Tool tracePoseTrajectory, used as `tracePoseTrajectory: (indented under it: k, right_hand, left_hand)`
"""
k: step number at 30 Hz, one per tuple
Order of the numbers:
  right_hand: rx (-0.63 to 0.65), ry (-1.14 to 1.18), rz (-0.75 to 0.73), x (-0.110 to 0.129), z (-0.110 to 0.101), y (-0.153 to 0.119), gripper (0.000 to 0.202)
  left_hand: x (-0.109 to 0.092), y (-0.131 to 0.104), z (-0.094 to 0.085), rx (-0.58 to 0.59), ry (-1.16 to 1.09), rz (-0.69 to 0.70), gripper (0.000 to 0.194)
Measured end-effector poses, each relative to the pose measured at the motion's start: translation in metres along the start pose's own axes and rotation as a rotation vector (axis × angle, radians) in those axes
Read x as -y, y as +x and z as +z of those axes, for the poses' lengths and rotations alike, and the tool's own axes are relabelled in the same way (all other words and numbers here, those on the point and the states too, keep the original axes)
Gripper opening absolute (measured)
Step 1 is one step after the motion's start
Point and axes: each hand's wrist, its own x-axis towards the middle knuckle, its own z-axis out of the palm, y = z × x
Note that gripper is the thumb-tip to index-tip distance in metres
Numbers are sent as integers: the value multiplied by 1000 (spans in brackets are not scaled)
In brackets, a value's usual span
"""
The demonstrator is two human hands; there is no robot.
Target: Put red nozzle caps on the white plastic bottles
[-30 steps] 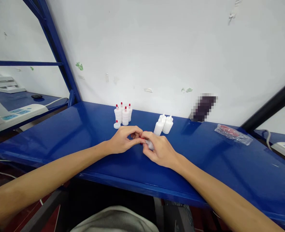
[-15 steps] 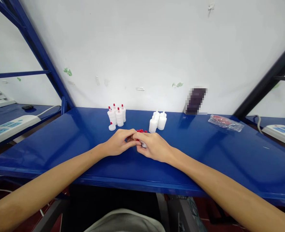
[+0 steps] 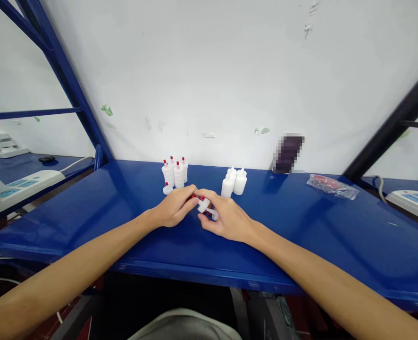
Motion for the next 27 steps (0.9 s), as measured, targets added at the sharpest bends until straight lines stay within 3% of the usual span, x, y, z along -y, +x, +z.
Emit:
tracePoseTrajectory:
  k: [4, 9, 13, 20, 27]
  right_hand:
    - [40, -29, 50, 1, -4, 0, 38]
    - [46, -13, 45, -2, -8, 2, 26]
    - [51, -10, 43, -3, -8, 2, 25]
    - [90, -10, 65, -2, -8, 2, 26]
    - [139, -32, 85, -3, -7, 4, 24]
  left_hand:
    - [27, -5, -28, -219, 217, 100, 27]
    - [62, -14, -61, -339, 526, -46, 29]
    - [72, -17, -64, -265, 584, -212, 30]
    - [69, -14, -60, -127, 634, -413, 31]
    - [66, -12, -63, -194, 678, -499, 36]
